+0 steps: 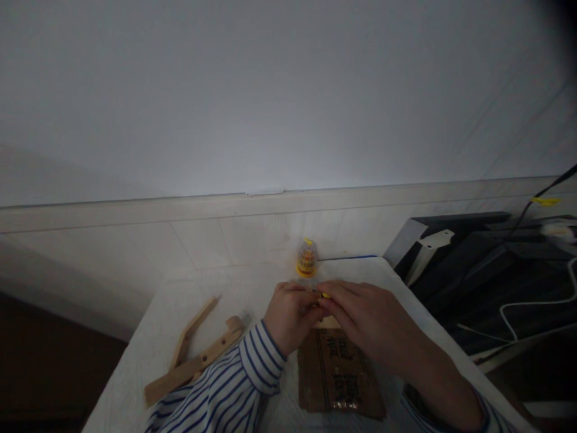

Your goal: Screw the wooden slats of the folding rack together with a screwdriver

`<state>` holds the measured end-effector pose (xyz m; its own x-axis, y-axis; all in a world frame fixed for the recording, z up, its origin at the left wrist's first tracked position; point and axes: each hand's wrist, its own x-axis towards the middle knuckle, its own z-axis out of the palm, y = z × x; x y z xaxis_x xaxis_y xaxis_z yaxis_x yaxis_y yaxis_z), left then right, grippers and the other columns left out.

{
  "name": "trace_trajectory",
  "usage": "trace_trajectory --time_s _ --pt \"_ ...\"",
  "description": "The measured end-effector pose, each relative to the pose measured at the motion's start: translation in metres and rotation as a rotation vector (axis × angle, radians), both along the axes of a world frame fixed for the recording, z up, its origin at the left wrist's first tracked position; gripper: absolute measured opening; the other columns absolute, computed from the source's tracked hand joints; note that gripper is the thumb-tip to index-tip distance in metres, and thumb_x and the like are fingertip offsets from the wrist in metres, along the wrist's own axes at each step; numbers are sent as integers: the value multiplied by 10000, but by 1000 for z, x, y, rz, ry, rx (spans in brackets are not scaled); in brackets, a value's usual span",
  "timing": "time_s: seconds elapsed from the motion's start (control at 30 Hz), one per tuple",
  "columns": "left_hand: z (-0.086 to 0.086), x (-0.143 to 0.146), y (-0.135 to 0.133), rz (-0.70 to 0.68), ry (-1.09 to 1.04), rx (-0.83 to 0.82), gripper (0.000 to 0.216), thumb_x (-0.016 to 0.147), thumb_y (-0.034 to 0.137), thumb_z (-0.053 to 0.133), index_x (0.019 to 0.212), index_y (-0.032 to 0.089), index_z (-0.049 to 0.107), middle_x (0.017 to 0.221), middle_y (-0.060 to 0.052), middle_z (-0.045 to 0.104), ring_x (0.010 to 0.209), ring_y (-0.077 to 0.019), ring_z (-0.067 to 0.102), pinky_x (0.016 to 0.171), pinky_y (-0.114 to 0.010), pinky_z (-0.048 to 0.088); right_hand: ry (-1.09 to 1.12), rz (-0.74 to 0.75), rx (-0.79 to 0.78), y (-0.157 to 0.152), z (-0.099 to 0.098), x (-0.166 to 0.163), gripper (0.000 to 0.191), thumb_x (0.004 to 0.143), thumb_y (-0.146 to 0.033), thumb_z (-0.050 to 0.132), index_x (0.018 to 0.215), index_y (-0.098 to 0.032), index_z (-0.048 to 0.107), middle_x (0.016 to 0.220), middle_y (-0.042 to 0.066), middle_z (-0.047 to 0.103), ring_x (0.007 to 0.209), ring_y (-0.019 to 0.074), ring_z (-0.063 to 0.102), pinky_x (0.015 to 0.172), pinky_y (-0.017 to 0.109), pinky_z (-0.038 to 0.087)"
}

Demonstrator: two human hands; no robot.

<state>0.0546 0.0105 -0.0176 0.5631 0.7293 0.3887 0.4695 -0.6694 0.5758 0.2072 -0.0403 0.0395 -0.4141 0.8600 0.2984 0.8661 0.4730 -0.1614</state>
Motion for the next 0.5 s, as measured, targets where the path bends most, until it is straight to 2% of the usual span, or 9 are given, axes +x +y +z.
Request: trace_trajectory --time_s 0.37,0.5 --pt "4 -1 1 -55 -22 6 135 791 260 624 699 172 670 638 -7 641 663 -142 588 690 -250 409 -41 -59 -6 -1 0 -1 150 863 -221 481 945 -184 601 856 57 682 747 223 641 634 364 499" --pt "4 0 -1 -23 -7 -12 126 774 281 641 710 178 676 625 -3 637 654 -145 584 684 -260 410 -31 -36 23 1 -1 -1 180 879 -226 457 974 -174 600 882 62 683 777 220 642 659 364 499"
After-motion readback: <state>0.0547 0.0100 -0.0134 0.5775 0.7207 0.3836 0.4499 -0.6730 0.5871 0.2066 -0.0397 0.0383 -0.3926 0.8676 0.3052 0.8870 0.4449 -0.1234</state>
